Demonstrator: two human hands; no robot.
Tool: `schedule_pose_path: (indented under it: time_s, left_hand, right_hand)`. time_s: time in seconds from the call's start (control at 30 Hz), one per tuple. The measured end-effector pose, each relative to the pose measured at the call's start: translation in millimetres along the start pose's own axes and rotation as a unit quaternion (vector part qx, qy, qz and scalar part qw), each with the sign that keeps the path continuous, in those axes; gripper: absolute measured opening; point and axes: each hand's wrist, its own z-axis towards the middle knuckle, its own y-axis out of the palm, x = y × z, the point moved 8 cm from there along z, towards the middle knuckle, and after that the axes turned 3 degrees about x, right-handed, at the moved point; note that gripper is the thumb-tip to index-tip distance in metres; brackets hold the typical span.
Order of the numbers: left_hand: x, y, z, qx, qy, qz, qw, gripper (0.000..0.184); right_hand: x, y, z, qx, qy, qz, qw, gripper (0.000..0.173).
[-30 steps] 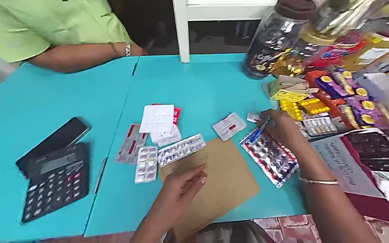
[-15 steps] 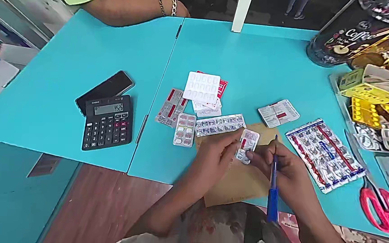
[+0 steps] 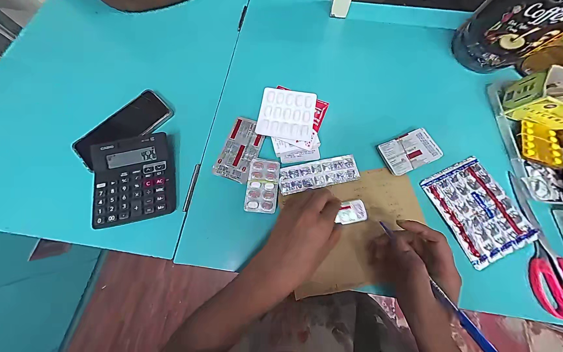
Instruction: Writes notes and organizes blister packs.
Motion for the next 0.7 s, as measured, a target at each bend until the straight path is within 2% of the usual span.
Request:
schedule_pose_path:
  time_s: [0.13, 0.2, 0.27, 0.37, 0.7]
  left_hand:
    - [-20.2, -12.0, -4.8, 0.034, -0.017, 0.03, 0.999, 0.027]
    - [-23.4, -10.8, -9.1, 0.034, -0.03, 0.01, 0.999, 0.029]
    - [-26.1, -8.5, -12.3, 0.044, -0.04, -0.016, 0.998, 0.03]
    - [-29.8, -7.1, -14.1, 0.059, -0.045, -0.034, 0.997, 0.03]
    - [-29.4, -6.1, -15.1, 0.058, -0.041, -0.025, 0.997, 0.029]
  right_hand:
    - [-5.2, 5.7, -2.5, -0.014, -0.044, -0.06, 0.997, 0.01]
    - [-6.7, 16.5, -7.6, -0.031, -0.037, -0.066, 0.997, 0.005]
    - [-5.0, 25.7, -12.4, -0.038, -0.022, -0.089, 0.995, 0.009]
    - [-3.2, 31.4, -14.4, -0.041, -0.046, -0.136, 0.989, 0.014]
    - [-1.7, 33.5, -15.2, -0.034, -0.04, -0.145, 0.988, 0.008]
